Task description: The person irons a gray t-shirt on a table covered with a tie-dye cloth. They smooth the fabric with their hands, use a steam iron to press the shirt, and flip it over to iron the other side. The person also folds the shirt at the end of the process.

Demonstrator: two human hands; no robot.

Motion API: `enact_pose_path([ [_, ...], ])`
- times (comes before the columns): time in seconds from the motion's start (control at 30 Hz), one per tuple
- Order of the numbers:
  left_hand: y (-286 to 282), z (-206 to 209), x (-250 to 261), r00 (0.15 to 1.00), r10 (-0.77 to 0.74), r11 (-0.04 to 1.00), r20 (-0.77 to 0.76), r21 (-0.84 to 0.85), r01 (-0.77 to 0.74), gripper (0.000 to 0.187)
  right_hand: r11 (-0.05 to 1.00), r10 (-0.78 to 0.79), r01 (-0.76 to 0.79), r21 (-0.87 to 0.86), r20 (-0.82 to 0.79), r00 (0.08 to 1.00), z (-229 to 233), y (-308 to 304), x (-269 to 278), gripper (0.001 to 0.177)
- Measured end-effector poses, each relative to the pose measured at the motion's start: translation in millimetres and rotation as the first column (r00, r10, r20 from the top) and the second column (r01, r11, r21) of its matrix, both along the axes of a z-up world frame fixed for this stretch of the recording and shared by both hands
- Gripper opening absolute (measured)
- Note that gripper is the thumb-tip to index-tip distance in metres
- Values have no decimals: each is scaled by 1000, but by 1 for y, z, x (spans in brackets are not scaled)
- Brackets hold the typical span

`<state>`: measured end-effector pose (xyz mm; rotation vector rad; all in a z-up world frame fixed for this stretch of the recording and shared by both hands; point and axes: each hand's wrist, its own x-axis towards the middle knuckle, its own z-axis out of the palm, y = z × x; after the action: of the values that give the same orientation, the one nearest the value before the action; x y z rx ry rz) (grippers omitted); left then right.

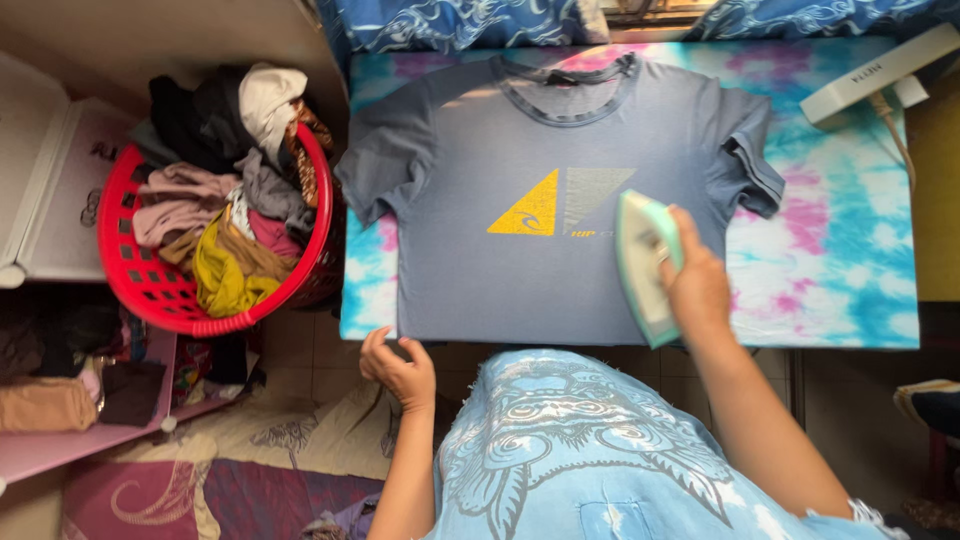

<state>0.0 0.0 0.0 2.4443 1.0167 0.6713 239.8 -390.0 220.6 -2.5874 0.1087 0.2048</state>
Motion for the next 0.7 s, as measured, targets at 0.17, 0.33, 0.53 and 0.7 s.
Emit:
enact_pose_path([
  [0.17,-31,111,92,894,-446,892,-38,69,448,52,997,-21,34,-74,176,984,17,-11,43,75],
  [0.33,-31,134,139,831,-498,843,-248,87,531,76,992,-40,49,-119,78,996,21,-24,17,75],
  [0.53,-23,115,132,824,-457,860,-333,69,505,82,976,-8,16,-217,41,999,36,-88,-23,72],
  [0.7,-21,111,133,837,-463,868,-292,43,495,88,979,-11,19,-201,42,999,44,-112,-32,73],
])
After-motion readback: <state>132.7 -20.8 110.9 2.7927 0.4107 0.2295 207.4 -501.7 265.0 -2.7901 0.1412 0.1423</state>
